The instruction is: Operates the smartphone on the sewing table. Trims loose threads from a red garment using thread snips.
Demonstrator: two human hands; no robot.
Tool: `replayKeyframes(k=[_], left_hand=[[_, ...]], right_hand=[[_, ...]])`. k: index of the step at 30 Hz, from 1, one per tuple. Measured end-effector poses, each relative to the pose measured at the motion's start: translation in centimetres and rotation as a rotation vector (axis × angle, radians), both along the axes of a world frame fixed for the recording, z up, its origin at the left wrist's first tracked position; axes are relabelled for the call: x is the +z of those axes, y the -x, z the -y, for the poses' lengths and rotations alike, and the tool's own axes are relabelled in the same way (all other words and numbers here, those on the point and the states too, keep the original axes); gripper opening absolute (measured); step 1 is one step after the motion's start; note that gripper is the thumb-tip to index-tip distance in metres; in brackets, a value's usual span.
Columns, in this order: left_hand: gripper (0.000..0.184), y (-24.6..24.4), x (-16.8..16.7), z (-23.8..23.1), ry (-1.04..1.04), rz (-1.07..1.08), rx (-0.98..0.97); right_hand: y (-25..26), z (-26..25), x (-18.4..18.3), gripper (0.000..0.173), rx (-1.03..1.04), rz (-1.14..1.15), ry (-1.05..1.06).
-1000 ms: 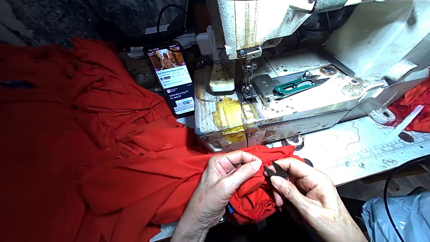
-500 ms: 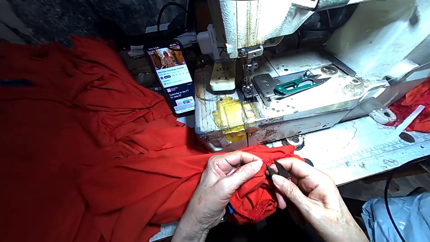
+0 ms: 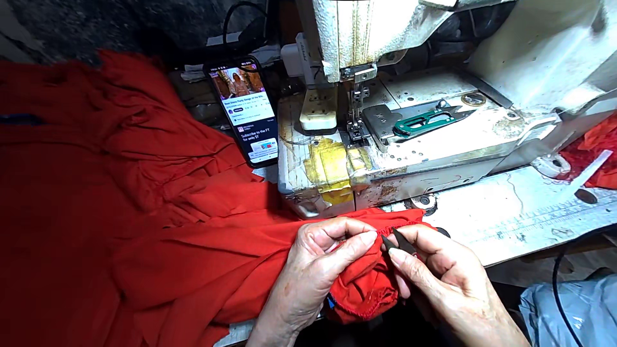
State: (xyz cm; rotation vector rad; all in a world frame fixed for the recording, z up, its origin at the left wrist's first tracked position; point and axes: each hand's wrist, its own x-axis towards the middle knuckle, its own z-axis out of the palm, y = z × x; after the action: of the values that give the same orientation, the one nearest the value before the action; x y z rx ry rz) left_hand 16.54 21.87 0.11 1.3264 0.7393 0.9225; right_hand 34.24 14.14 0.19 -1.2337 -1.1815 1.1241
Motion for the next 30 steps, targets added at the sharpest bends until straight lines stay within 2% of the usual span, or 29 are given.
replayKeyframes(k=[5,12,16,18,23,26,27,28,30], left_hand=[[0.011,0.0,0.3,0.1,0.059,0.016,-0.002],[0.012,0.0,0.1,0.1,0.000,0.007,0.001],[0.012,0.0,-0.3,0.1,-0.060,-0.019,0.027],[0.010,0.2,-0.4,0.1,-0.110,-0.019,0.014],[0.005,-0.6,-0.6,0.6,-0.196,-0.063,0.100],[0.006,-0.7,-0.5,0.7,-0.201,-0.083,0.126],[0.007,-0.7,-0.5,0.7,-0.184,-0.071,0.129],[0.009,-0.8,-0.4,0.7,-0.163,-0.061,0.141],[0.011,-1.0,-0.2,0.5,-0.150,-0.065,0.168]], right_hand=[[0.2,-0.3,-1.1,0.014,-0.005,-0.019,-0.168],[0.1,-0.5,-0.3,0.015,-0.026,-0.003,-0.099],[0.0,-0.9,0.1,0.012,-0.016,-0.098,0.016],[-0.2,-1.1,0.0,0.011,-0.021,-0.123,-0.014],[-0.9,-1.6,-0.9,0.013,-0.048,0.104,-0.177],[-0.7,-2.0,-1.0,0.015,-0.048,0.149,-0.106],[-0.7,-1.9,-0.8,0.016,-0.012,0.102,-0.103],[-1.1,-1.8,-0.6,0.018,0.094,-0.041,-0.125],[-1.9,-1.9,-0.6,0.015,0.445,-0.496,-0.204]])
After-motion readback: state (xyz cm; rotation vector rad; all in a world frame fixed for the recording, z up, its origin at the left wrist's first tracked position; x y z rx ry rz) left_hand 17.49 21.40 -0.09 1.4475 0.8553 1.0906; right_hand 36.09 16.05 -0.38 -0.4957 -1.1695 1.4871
